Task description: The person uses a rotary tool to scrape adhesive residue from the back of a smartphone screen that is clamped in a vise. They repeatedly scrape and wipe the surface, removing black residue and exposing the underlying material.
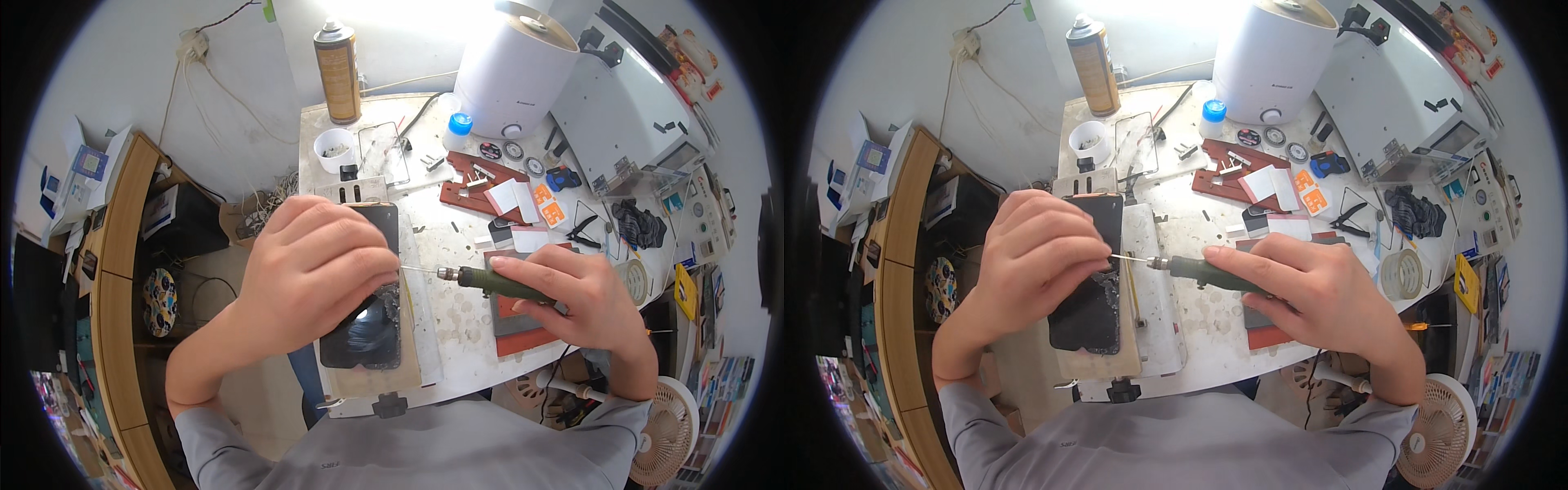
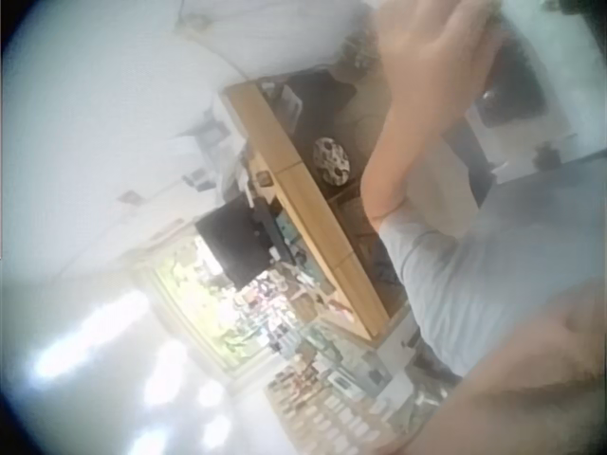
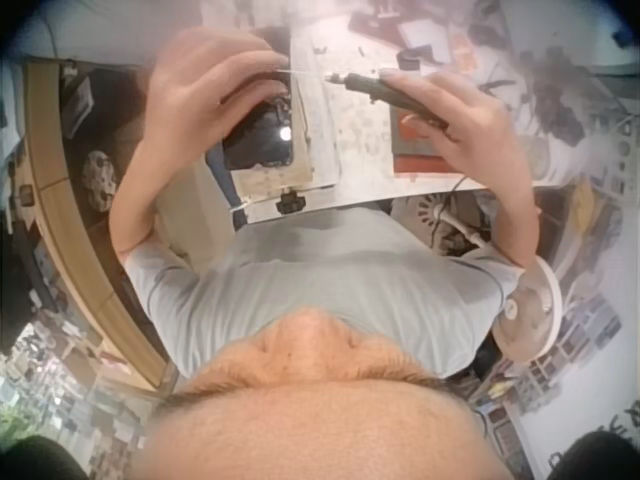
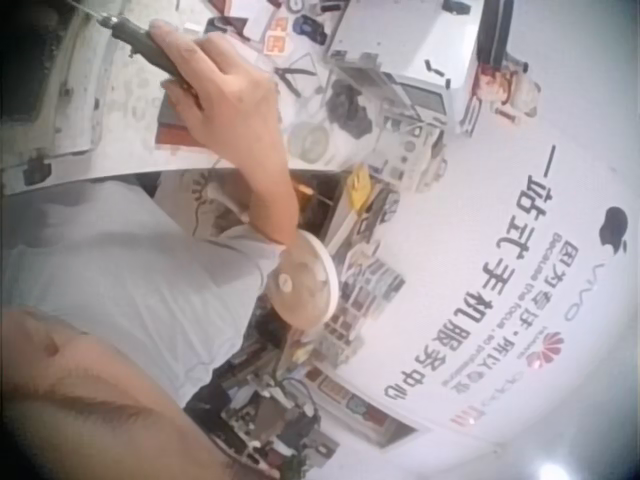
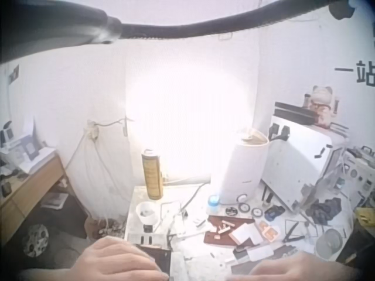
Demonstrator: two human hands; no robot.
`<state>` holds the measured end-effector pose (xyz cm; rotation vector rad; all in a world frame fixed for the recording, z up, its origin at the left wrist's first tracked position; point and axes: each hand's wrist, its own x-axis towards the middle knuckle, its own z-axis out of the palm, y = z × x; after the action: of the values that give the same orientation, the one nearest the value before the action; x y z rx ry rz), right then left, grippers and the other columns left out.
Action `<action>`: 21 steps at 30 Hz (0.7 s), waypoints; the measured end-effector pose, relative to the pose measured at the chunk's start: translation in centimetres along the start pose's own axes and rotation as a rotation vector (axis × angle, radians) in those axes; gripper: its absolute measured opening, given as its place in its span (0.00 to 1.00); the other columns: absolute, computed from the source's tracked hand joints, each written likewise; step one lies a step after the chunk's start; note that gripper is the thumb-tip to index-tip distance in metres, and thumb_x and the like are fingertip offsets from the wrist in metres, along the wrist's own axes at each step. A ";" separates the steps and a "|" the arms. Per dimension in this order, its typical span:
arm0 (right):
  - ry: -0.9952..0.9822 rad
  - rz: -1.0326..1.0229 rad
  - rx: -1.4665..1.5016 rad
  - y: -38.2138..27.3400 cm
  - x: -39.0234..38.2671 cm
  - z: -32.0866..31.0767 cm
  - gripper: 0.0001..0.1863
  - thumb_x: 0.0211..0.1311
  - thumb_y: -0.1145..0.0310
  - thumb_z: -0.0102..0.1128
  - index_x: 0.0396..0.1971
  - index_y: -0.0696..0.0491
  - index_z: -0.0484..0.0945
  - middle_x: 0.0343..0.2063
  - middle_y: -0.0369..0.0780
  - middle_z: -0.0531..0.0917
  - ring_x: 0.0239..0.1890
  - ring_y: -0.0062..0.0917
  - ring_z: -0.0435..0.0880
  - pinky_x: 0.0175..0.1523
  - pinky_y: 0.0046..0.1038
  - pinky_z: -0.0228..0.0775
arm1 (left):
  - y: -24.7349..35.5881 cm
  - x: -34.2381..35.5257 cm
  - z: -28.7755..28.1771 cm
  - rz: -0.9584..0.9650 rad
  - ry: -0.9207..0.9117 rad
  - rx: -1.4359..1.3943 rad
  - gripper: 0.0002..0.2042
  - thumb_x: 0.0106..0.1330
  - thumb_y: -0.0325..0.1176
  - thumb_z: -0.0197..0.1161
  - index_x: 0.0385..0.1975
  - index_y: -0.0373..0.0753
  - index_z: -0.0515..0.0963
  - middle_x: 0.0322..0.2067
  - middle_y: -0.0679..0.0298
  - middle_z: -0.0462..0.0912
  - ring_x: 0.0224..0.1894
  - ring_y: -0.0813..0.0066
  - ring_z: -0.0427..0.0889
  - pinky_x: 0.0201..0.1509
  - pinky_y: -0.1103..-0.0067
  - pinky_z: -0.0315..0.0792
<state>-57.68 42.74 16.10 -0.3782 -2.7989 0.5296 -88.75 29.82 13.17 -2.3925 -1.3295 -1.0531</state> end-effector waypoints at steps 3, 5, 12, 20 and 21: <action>-0.034 0.032 0.050 -0.2 0.1 0.1 0.36 0.51 0.76 0.78 0.64 0.50 0.83 0.34 0.38 0.86 0.30 0.28 0.84 0.32 0.28 0.74 | 0.0 -0.4 0.1 0.014 0.030 0.070 0.11 0.55 0.27 0.78 0.35 0.40 0.83 0.35 0.66 0.85 0.38 0.65 0.84 0.48 0.67 0.74; -0.091 0.101 0.109 -0.4 0.3 -0.3 0.36 0.51 0.76 0.78 0.64 0.52 0.82 0.35 0.39 0.87 0.30 0.28 0.84 0.34 0.28 0.75 | -0.1 -0.5 -0.1 0.038 0.052 0.154 0.10 0.56 0.27 0.77 0.34 0.39 0.82 0.35 0.65 0.84 0.37 0.64 0.82 0.47 0.67 0.75; -0.098 0.146 0.505 0.3 1.4 -0.5 0.34 0.56 0.77 0.73 0.66 0.57 0.80 0.39 0.38 0.89 0.34 0.22 0.84 0.39 0.27 0.75 | -1.4 0.2 -0.4 0.086 0.135 0.276 0.10 0.54 0.28 0.75 0.34 0.40 0.80 0.32 0.66 0.83 0.35 0.65 0.81 0.46 0.68 0.75; 0.005 0.172 0.328 2.3 1.1 -0.9 0.34 0.56 0.78 0.70 0.67 0.54 0.79 0.36 0.40 0.87 0.32 0.24 0.83 0.40 0.28 0.74 | -13.7 -2.1 -0.3 -0.556 0.073 0.145 0.08 0.73 0.32 0.69 0.37 0.33 0.81 0.33 0.55 0.83 0.34 0.57 0.82 0.39 0.68 0.74; 0.002 0.118 0.272 2.6 1.6 -0.5 0.35 0.55 0.78 0.71 0.67 0.53 0.79 0.35 0.41 0.86 0.30 0.26 0.82 0.39 0.29 0.74 | -15.1 -2.5 0.5 -0.586 0.030 0.183 0.08 0.73 0.32 0.69 0.38 0.33 0.82 0.33 0.54 0.83 0.34 0.56 0.81 0.39 0.68 0.74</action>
<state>-58.50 45.70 15.95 -0.4848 -2.6642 0.9223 -101.53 37.03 8.85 -1.8844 -2.0822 -1.0250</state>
